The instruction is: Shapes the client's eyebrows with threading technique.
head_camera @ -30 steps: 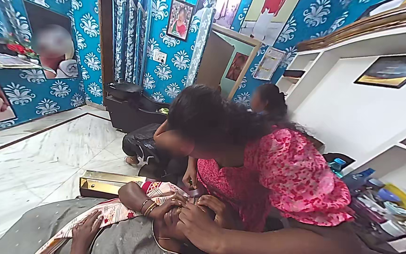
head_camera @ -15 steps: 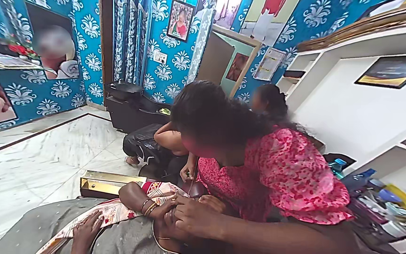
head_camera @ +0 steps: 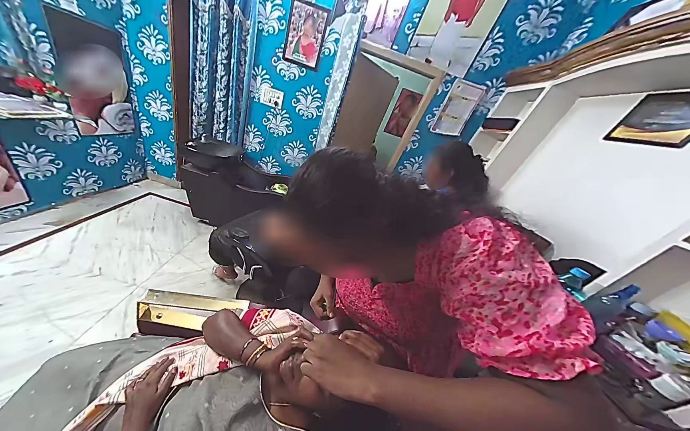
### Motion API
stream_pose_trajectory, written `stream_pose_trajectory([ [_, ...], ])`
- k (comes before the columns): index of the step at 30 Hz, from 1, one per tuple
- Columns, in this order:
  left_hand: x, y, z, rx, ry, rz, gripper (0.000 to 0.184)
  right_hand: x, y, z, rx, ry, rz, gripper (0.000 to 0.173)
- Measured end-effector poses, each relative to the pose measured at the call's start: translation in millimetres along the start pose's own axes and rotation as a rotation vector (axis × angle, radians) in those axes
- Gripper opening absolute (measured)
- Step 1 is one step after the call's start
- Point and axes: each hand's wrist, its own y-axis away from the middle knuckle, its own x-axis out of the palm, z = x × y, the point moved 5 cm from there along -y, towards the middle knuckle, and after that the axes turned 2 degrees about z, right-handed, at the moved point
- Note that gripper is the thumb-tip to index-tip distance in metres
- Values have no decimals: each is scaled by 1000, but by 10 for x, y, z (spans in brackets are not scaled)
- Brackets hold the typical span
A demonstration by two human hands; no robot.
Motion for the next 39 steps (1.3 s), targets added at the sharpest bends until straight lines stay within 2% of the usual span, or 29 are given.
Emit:
stream_pose_trajectory([
  [8,73,-27,115,7,-10,5,51,14,30,54,44,26,111,28],
  [13,242,-98,333,2,-36,-23,58,2,35,51,29,27,97,27],
  [20,212,-79,297,11,-31,-35,58,56,62,37,-3,8,-27,18],
  [31,213,-91,302,41,-31,-68,61,20,91,64,-5,-32,-11,18],
  [35,49,-24,74,36,-3,-43,53,21,101,83,-6,-19,17,19],
  [39,25,-17,37,35,-17,-31,55,52,85,83,-10,0,14,18],
])
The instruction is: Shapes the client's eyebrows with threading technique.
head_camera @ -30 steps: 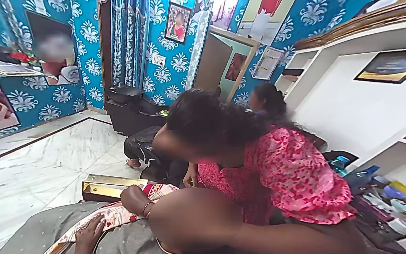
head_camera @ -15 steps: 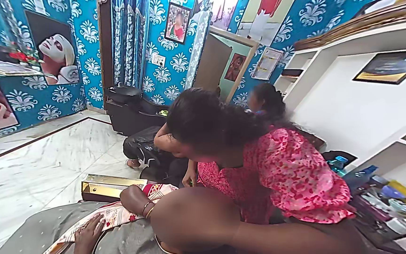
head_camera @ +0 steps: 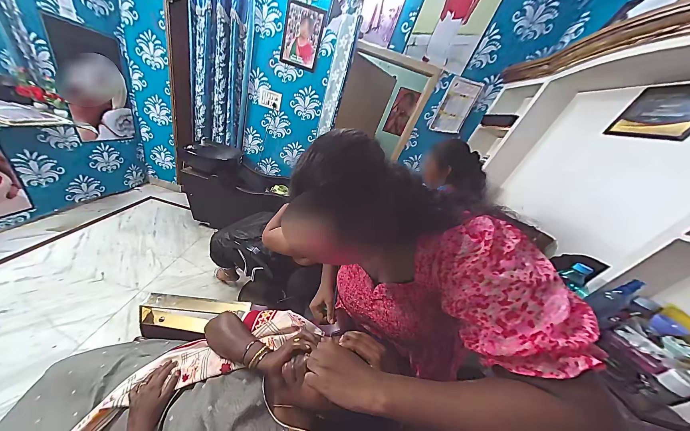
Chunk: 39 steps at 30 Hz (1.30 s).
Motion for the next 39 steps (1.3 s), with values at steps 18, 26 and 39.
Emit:
stream_pose_trajectory([
  [18,15,22,-2,-6,-33,-21,50,31,-39,62,-158,50,-87,14],
  [26,-60,39,-110,-22,-2,11,46,-60,-12,47,-71,-4,-36,23],
  [39,-62,34,-101,-30,-7,25,50,-79,-112,-101,-26,-95,-7,24],
])
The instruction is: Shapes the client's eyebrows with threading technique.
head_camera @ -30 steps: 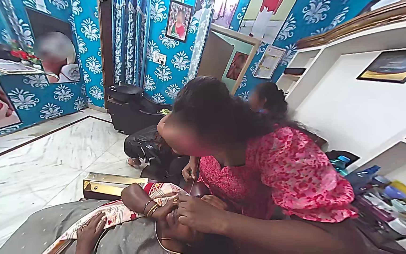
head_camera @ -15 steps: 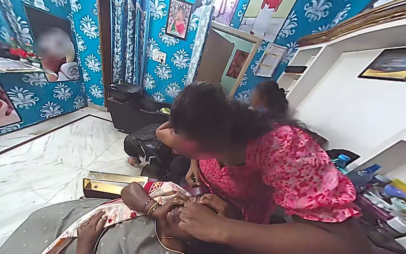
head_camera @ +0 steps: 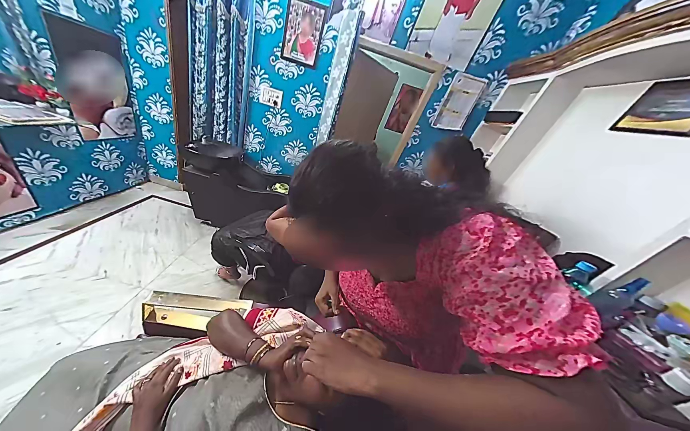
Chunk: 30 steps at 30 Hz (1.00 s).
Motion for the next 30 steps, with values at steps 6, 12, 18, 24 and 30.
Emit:
stream_pose_trajectory([
  [6,26,-11,33,7,-3,-10,52,25,21,0,-17,48,12,23],
  [12,-32,10,-27,10,20,4,46,93,-22,-1,4,22,47,22],
  [18,-69,17,-62,9,23,4,45,72,-19,-36,137,-143,87,35],
  [24,-93,24,-103,14,37,2,44,48,7,-60,210,-261,85,39],
  [30,14,-20,44,22,10,-9,49,111,19,58,-17,106,104,19],
])
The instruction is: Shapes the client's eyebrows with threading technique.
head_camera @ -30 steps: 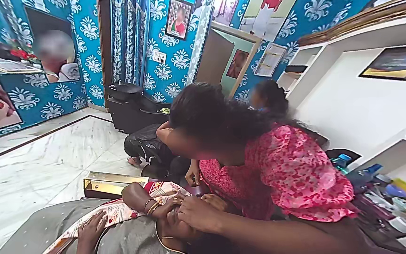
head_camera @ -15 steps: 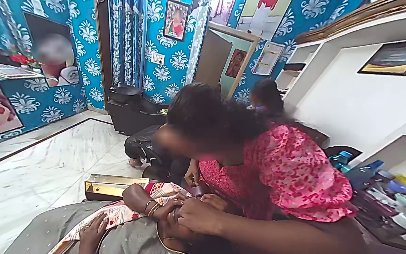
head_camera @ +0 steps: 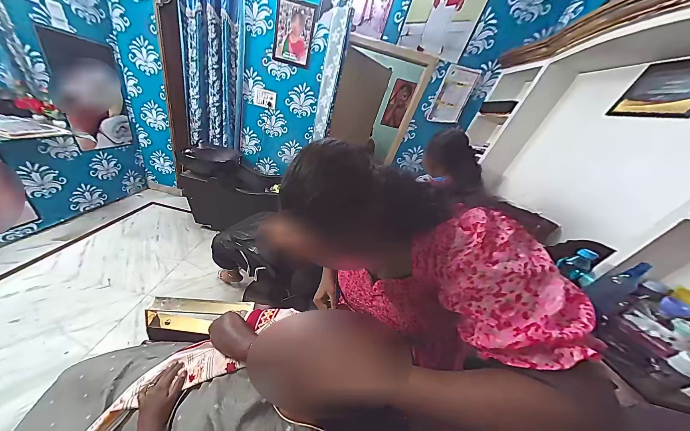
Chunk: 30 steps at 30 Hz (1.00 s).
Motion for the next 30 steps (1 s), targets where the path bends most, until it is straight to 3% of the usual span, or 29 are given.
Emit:
stream_pose_trajectory([
  [15,-32,27,-53,-26,-4,32,43,69,-2,54,-34,55,-43,17],
  [20,69,-23,94,-11,-15,4,46,-18,3,90,-195,149,-237,11],
  [23,57,-18,76,-12,-12,7,49,-113,9,6,-236,92,-219,16],
  [27,31,-8,25,-5,-21,1,51,-58,-31,-73,-129,-34,-67,21],
  [30,40,-4,36,-3,-23,-12,48,-25,-54,-135,89,-346,-42,35],
])
